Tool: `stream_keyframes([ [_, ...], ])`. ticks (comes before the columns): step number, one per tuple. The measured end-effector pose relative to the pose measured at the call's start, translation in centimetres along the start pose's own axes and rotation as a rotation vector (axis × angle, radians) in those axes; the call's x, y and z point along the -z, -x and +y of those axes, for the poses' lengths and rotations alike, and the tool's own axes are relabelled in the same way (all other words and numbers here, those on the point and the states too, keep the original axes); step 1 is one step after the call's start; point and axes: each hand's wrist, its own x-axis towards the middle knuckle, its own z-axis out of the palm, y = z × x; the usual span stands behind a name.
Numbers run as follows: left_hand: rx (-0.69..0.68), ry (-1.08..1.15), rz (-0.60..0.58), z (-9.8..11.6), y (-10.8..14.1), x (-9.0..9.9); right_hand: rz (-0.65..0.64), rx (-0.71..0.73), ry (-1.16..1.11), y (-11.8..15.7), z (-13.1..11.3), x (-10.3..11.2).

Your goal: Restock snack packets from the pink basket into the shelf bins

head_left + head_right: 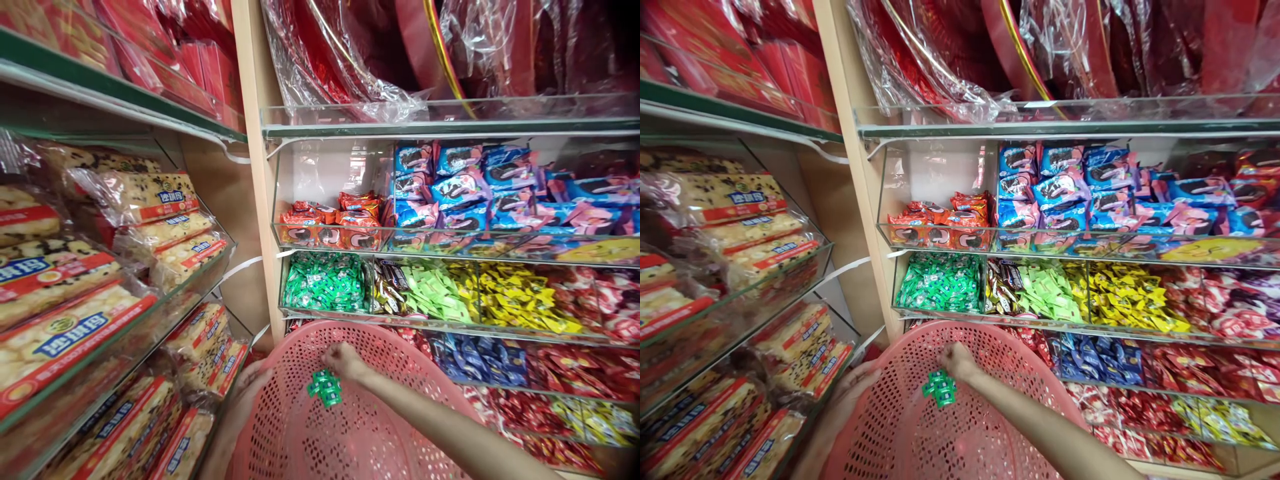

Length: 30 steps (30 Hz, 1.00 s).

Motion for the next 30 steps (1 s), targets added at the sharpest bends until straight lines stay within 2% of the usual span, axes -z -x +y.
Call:
stream_keyframes([
  [2,-0.007,-0.01,-0.013,0.2,0.1,0.0,-0.034,0.011,-0.1,1.6,-2.1,1.1],
  [4,-0.009,-0.009,-0.038,0.2,0.0,0.1,-0.135,0.014,-0.259,3.8,-4.6,2.5],
  [6,-0.006,-0.018,-0.064,0.1,0.0,0.3,-0.324,0.009,-0.681,6.2,-7.1,3.9],
  [8,0.001,-0.025,-0.086,0.1,0.0,0.4,-0.398,0.014,-0.893,8.2,-8.9,4.9],
  [13,0.008,-0.038,-0.068,0.6,0.2,0.3,-0.477,0.036,-1.046,10.3,-10.1,5.4],
  [17,0.015,-0.029,-0.064,0.4,0.1,0.3,-0.464,0.037,-1.06,10.1,-9.8,5.4],
  [21,0.008,-0.021,-0.072,-0.4,-0.4,0.7,-0.323,0.064,-0.947,9.7,-9.1,5.1],
  [27,-0.002,-0.001,-0.072,-1.0,-0.8,1.0,-0.142,0.05,-0.606,7.8,-7.1,4.7],
  [30,0.008,0.008,-0.066,-1.1,-0.8,1.0,-0.056,0.225,-0.329,6.5,-7.5,6.1],
])
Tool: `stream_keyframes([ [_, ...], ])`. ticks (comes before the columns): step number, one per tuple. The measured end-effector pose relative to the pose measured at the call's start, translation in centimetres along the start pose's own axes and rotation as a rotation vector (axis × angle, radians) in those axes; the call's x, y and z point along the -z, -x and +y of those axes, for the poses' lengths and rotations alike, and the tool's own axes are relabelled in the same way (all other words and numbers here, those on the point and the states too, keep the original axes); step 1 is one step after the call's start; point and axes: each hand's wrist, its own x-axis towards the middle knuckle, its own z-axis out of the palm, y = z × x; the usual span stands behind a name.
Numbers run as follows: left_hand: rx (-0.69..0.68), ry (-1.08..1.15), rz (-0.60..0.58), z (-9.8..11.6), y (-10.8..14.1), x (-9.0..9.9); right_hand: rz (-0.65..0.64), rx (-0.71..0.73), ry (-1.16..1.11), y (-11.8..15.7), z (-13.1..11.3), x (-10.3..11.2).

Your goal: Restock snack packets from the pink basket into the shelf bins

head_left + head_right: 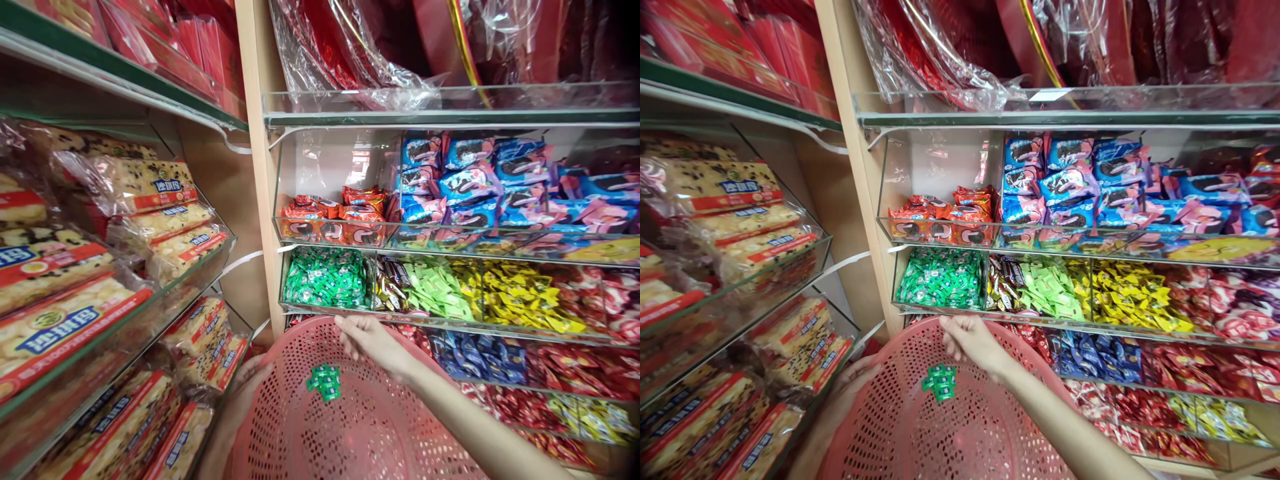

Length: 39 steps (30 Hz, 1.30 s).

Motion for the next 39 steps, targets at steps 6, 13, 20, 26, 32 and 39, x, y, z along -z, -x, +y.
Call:
stream_keyframes([
  [6,-0.001,-0.002,0.005,0.3,0.2,-0.2,0.272,0.442,0.758,-3.0,-3.1,2.6],
  [13,-0.005,0.023,0.04,0.9,0.7,-1.0,0.416,0.255,1.252,-6.0,-3.0,1.4],
  [20,-0.017,-0.006,0.031,0.9,0.7,-0.9,0.444,0.197,1.264,-7.3,-2.3,1.5],
  [26,0.005,0.021,-0.023,0.5,0.3,-0.4,0.431,0.184,1.238,-7.7,-2.1,1.3],
  [32,0.003,0.019,0.008,0.6,0.5,-0.7,0.42,0.169,1.165,-8.3,-2.0,1.5],
  [39,0.027,0.0,0.007,0.1,-0.1,-0.1,0.414,0.292,1.03,-5.9,-3.8,1.0],
])
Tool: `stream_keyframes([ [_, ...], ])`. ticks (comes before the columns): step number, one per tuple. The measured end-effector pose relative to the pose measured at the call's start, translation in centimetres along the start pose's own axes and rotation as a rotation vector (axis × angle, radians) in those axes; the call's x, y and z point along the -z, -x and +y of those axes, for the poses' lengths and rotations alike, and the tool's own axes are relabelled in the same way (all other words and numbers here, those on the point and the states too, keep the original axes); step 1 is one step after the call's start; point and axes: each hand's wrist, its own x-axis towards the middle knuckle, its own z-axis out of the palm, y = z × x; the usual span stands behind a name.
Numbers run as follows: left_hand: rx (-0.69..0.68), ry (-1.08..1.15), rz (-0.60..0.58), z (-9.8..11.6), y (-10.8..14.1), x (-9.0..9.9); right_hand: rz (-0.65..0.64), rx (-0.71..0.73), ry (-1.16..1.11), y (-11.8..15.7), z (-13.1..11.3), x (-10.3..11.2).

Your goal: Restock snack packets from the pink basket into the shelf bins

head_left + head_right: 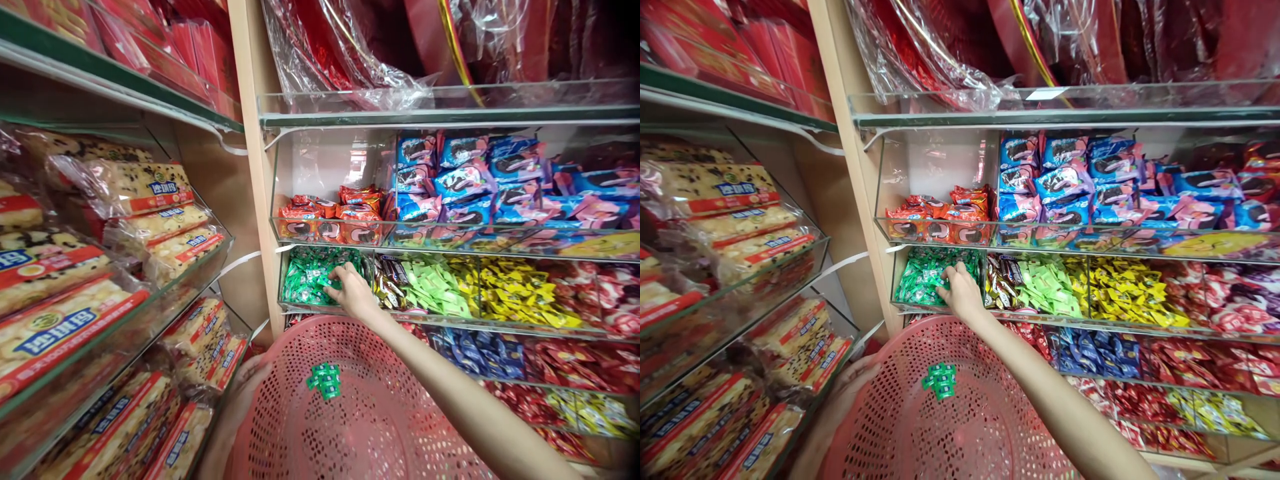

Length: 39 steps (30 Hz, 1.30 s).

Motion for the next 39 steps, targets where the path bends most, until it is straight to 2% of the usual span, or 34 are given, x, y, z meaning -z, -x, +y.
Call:
stream_keyframes([
  [3,-0.005,-0.008,-0.001,0.1,0.1,0.0,0.018,0.104,-0.244,2.1,-1.5,0.9],
  [7,-0.01,-0.016,-0.003,0.5,0.4,-0.1,-0.129,0.262,-0.462,5.6,-2.4,0.0],
  [10,-0.027,-0.041,-0.007,0.7,0.6,-0.2,-0.264,0.293,-0.385,7.4,-0.8,-2.3],
  [14,-0.037,-0.027,-0.027,0.9,0.9,-0.2,-0.385,0.224,-0.223,8.1,2.6,-5.2],
  [18,-0.051,-0.016,-0.032,1.2,1.2,-0.4,-0.456,0.161,-0.134,7.9,4.6,-6.5],
  [27,-0.03,-0.012,-0.045,0.9,0.8,-0.2,-0.572,0.109,0.014,8.5,7.0,-9.4],
  [31,-0.026,-0.027,-0.046,0.9,0.7,-0.2,-0.622,0.108,0.047,9.1,7.3,-10.4],
  [39,-0.042,-0.047,-0.016,0.6,0.7,-0.1,-0.608,0.1,0.032,9.0,7.6,-11.1],
])
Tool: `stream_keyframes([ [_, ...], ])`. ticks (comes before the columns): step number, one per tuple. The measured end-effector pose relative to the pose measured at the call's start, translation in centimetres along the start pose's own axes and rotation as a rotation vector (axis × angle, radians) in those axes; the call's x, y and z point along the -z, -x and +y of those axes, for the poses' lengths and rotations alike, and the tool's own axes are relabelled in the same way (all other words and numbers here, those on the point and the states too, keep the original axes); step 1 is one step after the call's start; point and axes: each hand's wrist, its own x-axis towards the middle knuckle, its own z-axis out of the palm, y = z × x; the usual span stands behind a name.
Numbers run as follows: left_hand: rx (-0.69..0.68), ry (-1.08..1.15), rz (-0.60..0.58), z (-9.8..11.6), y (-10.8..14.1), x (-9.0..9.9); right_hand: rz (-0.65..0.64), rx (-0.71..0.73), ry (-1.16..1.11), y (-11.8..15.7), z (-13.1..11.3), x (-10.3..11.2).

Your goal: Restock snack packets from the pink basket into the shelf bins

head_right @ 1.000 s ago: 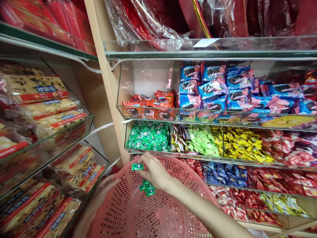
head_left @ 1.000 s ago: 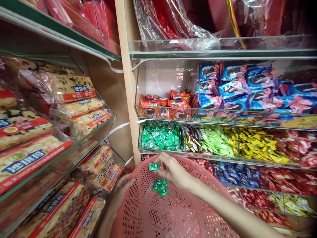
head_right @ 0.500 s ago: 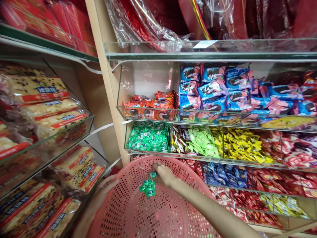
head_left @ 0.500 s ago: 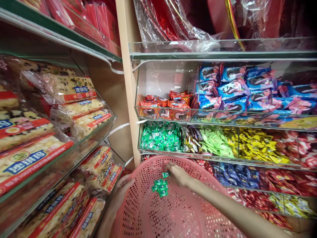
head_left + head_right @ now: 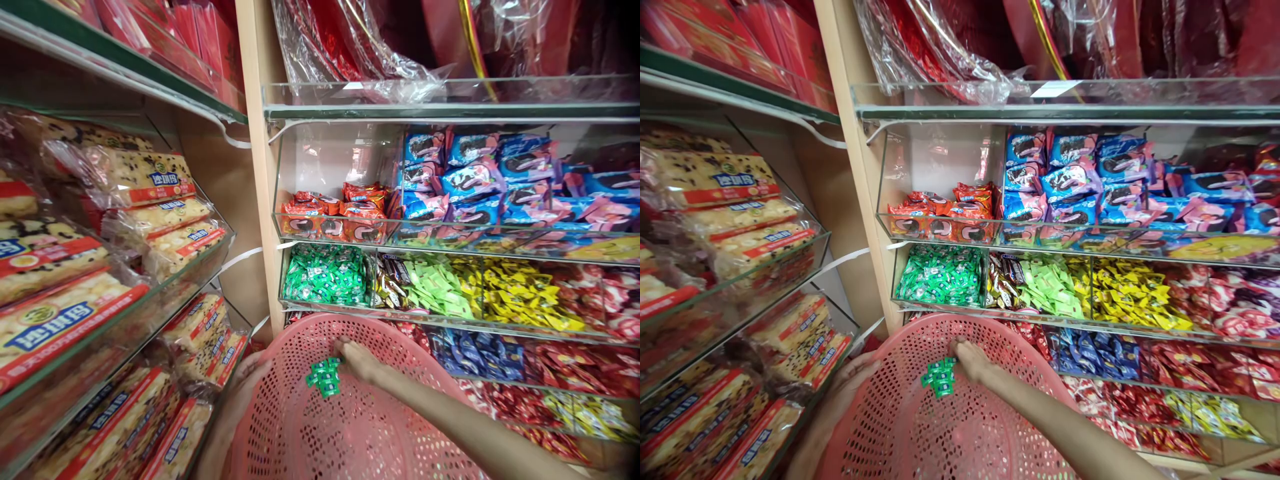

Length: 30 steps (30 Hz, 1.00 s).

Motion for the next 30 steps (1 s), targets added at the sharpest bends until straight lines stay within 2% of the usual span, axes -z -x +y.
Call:
stream_keyframes([
  [14,0.004,0.034,-0.009,1.0,0.7,-0.7,0.023,-0.015,-0.003,-0.1,0.2,-1.0],
  [20,-0.007,0.022,-0.008,0.7,0.3,-0.5,0.016,-0.02,0.022,0.2,-0.6,-0.1],
  [23,-0.005,0.046,0.025,0.4,0.3,-0.6,0.021,0.019,0.027,0.9,-2.0,1.5],
  [25,-0.012,0.047,0.053,0.3,0.3,-0.6,0.016,0.071,0.016,1.6,-3.4,3.3],
  [28,-0.014,0.027,0.047,0.3,0.3,-0.6,0.007,0.199,-0.054,2.4,-5.9,7.3],
  [30,0.001,0.014,0.029,0.3,0.2,-0.4,0.07,0.31,-0.149,2.5,-7.1,10.4],
])
